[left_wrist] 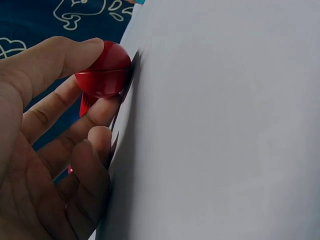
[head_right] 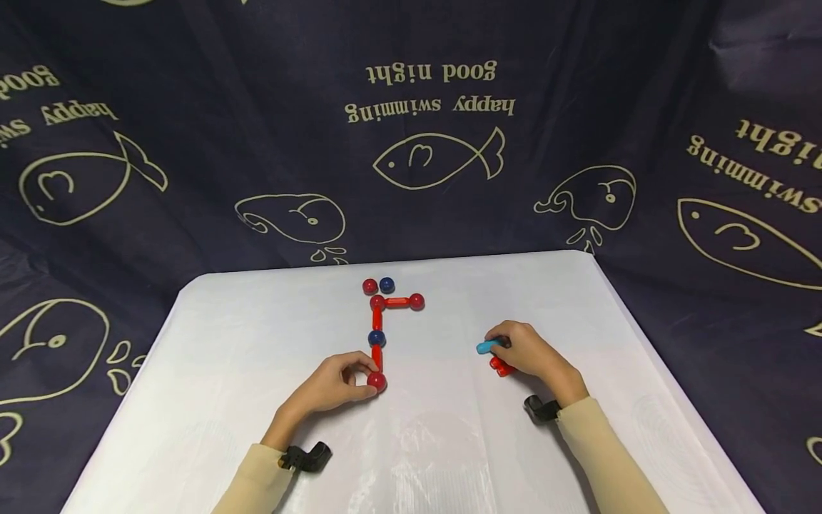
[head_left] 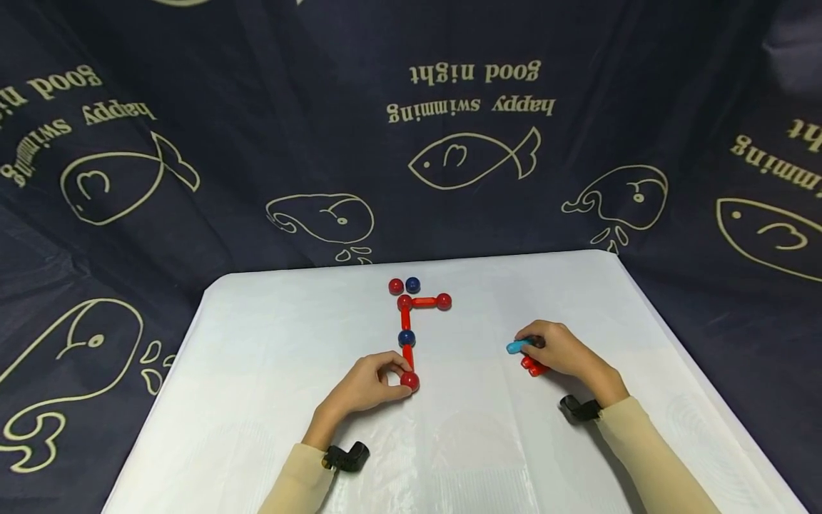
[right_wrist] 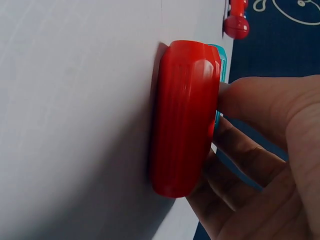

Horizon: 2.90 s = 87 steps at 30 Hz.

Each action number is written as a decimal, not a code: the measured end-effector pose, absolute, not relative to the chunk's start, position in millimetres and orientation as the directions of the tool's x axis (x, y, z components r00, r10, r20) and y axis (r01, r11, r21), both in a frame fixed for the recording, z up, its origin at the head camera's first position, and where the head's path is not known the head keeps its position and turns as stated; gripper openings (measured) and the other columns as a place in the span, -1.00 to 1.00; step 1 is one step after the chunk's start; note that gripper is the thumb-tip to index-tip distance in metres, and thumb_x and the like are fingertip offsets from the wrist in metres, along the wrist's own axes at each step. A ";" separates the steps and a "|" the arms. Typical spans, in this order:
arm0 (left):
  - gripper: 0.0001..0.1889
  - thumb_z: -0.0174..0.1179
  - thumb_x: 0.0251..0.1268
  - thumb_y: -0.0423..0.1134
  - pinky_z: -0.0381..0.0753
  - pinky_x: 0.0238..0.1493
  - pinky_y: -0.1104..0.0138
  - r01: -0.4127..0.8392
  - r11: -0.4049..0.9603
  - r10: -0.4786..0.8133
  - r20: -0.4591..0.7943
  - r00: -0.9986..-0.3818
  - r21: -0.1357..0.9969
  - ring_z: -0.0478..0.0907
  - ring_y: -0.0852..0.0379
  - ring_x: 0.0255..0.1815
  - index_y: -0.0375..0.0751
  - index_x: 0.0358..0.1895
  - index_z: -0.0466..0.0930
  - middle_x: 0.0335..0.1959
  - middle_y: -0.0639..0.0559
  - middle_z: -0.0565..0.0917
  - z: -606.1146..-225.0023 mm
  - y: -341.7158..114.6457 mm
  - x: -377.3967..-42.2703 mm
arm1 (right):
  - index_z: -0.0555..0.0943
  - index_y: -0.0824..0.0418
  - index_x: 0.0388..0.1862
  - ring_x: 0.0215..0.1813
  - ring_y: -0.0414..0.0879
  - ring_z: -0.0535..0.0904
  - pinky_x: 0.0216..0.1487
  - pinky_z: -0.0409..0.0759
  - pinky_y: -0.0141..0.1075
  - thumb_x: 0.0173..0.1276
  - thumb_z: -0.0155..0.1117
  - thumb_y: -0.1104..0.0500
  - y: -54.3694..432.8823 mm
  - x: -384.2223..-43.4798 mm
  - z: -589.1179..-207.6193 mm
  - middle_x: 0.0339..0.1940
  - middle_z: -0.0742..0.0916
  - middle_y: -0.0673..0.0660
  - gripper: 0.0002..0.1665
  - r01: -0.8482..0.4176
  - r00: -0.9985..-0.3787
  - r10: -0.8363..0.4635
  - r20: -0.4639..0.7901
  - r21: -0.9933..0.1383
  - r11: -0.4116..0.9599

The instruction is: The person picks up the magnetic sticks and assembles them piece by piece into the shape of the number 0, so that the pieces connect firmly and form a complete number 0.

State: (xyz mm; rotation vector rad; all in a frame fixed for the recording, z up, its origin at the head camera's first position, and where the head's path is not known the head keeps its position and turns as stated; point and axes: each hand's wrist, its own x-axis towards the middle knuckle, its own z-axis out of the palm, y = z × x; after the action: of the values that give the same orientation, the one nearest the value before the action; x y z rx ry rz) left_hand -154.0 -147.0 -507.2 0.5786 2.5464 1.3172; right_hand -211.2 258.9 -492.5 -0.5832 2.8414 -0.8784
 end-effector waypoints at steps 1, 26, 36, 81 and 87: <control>-0.75 0.52 0.18 -0.09 0.45 -0.46 0.40 0.241 0.521 0.437 -0.013 -0.900 0.819 0.45 0.20 -0.53 0.13 -0.11 0.69 -0.28 0.24 0.70 -507.4 -147.2 -154.2 | 0.76 0.24 -0.05 -0.16 -0.11 0.59 -0.07 0.64 -0.19 0.37 0.40 0.28 258.5 -211.4 -492.5 -0.11 0.77 0.12 -0.80 -0.328 -0.920 -0.392 0.007 -0.562 0.759; -0.75 0.52 0.16 -0.08 0.46 -0.43 0.39 0.179 0.508 0.421 -0.062 -0.905 0.842 0.45 0.22 -0.52 0.14 -0.12 0.70 -0.24 0.21 0.72 -507.4 -148.3 -157.3 | 0.75 0.23 -0.04 -0.19 -0.17 0.59 -0.12 0.64 -0.22 0.37 0.43 0.26 228.9 -211.2 -494.4 -0.15 0.76 0.06 -0.80 -0.375 -0.907 -0.416 0.073 -0.591 0.714; -0.75 0.52 0.17 -0.06 0.46 -0.44 0.38 0.188 0.503 0.424 -0.051 -0.904 0.844 0.44 0.21 -0.52 0.14 -0.11 0.70 -0.23 0.21 0.72 -507.9 -150.0 -158.6 | 0.77 0.19 -0.08 -0.22 -0.21 0.59 -0.17 0.63 -0.32 0.33 0.48 0.26 199.9 -208.1 -492.8 -0.18 0.76 0.01 -0.81 -0.420 -0.888 -0.442 0.124 -0.607 0.674; -0.74 0.54 0.17 -0.06 0.45 -0.47 0.40 0.182 0.496 0.420 -0.051 -0.906 0.849 0.44 0.25 -0.54 0.15 -0.10 0.73 -0.24 0.23 0.74 -509.7 -148.3 -158.2 | 0.78 0.19 -0.05 -0.26 -0.29 0.55 -0.19 0.62 -0.42 0.37 0.45 0.21 124.5 -166.4 -491.6 -0.17 0.76 -0.01 -0.80 -0.548 -0.768 -0.627 0.128 -0.637 0.542; -0.74 0.54 0.17 -0.06 0.46 -0.47 0.40 0.183 0.495 0.420 -0.050 -0.906 0.849 0.45 0.25 -0.54 0.16 -0.10 0.73 -0.24 0.24 0.73 -510.7 -147.8 -159.4 | 0.78 0.17 -0.04 -0.27 -0.31 0.54 -0.20 0.61 -0.44 0.38 0.45 0.21 122.3 -165.2 -490.8 -0.15 0.76 -0.03 -0.80 -0.566 -0.759 -0.635 0.144 -0.629 0.533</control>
State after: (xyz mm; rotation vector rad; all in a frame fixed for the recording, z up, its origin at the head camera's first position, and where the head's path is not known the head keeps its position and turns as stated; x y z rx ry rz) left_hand -159.4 -147.8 -510.7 0.5132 2.4914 1.3697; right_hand -165.2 122.3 -490.8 -1.0452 2.6604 -1.0338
